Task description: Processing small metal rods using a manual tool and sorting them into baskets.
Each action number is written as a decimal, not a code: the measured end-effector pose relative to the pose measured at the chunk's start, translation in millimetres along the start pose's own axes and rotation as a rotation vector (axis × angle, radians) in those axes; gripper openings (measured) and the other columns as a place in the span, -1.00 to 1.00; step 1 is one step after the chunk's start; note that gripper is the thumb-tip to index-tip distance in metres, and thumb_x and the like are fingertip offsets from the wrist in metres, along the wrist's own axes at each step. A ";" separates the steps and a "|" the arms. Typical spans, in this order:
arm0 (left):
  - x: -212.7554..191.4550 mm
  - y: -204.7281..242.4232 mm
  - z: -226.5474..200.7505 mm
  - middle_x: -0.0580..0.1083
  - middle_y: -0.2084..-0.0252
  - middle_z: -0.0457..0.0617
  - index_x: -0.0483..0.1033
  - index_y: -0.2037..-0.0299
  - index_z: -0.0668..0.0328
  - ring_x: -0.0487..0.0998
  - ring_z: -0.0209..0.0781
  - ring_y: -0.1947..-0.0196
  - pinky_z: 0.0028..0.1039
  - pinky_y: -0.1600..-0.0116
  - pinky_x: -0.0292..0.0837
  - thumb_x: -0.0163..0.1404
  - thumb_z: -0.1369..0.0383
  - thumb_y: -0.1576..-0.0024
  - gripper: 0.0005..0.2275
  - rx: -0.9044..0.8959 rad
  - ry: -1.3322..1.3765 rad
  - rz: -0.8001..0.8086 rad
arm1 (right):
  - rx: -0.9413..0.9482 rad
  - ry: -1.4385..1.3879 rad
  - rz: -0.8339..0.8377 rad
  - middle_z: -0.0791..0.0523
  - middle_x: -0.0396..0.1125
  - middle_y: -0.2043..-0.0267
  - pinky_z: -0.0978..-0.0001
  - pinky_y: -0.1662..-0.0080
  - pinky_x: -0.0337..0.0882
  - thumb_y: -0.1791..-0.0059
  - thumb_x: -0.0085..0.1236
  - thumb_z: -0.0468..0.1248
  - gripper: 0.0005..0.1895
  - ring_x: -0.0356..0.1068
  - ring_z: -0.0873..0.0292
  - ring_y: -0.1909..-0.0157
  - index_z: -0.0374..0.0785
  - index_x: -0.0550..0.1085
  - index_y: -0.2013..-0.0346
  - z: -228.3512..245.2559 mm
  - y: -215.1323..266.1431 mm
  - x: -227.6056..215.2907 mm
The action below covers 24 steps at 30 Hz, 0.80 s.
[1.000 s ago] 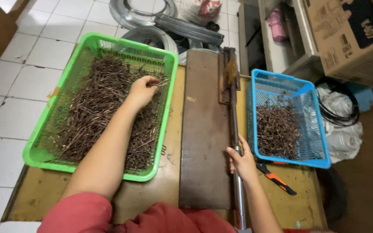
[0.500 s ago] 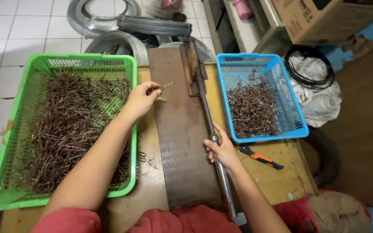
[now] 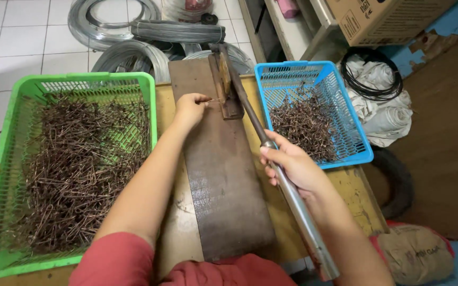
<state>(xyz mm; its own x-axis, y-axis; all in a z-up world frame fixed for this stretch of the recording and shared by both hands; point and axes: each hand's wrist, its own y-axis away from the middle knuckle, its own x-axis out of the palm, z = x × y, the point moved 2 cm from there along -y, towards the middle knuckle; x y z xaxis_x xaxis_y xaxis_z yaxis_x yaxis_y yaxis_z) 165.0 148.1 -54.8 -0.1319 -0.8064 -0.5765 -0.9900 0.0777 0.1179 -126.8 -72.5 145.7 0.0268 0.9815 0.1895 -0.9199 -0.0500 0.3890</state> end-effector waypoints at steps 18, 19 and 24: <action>40.3 -27.3 27.2 0.67 0.30 0.15 0.72 0.04 0.23 0.71 -0.15 0.41 -0.40 0.32 0.65 0.24 0.49 -0.12 -0.79 -0.221 0.400 0.116 | 0.006 -0.019 0.017 -0.02 0.22 0.26 0.32 0.62 0.49 -0.13 0.12 -0.30 -0.21 0.34 0.30 0.59 -0.34 0.02 -0.60 30.2 11.8 18.7; 35.8 -23.2 18.6 0.67 0.30 0.15 0.72 0.04 0.23 0.71 -0.15 0.41 -0.40 0.32 0.65 0.24 0.49 -0.12 -0.79 -0.221 0.401 0.119 | 0.007 -0.019 0.014 -0.02 0.22 0.26 0.32 0.62 0.49 -0.13 0.12 -0.30 -0.21 0.34 0.30 0.59 -0.34 0.02 -0.60 29.8 11.4 17.9; 13.2 -2.0 0.1 0.66 0.20 0.16 0.67 -0.03 0.31 0.73 -0.12 0.29 -0.42 0.27 0.71 0.22 0.50 -0.16 -0.76 -0.174 0.497 0.148 | -0.016 -0.043 0.030 -0.02 0.21 0.28 0.35 0.64 0.47 -0.13 0.10 -0.30 -0.21 0.34 0.30 0.58 -0.37 0.02 -0.60 32.1 13.6 20.0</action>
<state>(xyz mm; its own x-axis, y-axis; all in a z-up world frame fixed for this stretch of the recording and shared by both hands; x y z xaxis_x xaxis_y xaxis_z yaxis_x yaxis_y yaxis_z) 165.2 137.4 -62.8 -0.1882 -0.9773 -0.0974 -0.9339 0.1474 0.3256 -126.2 -59.5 183.7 0.0162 0.9707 0.2399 -0.9268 -0.0754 0.3678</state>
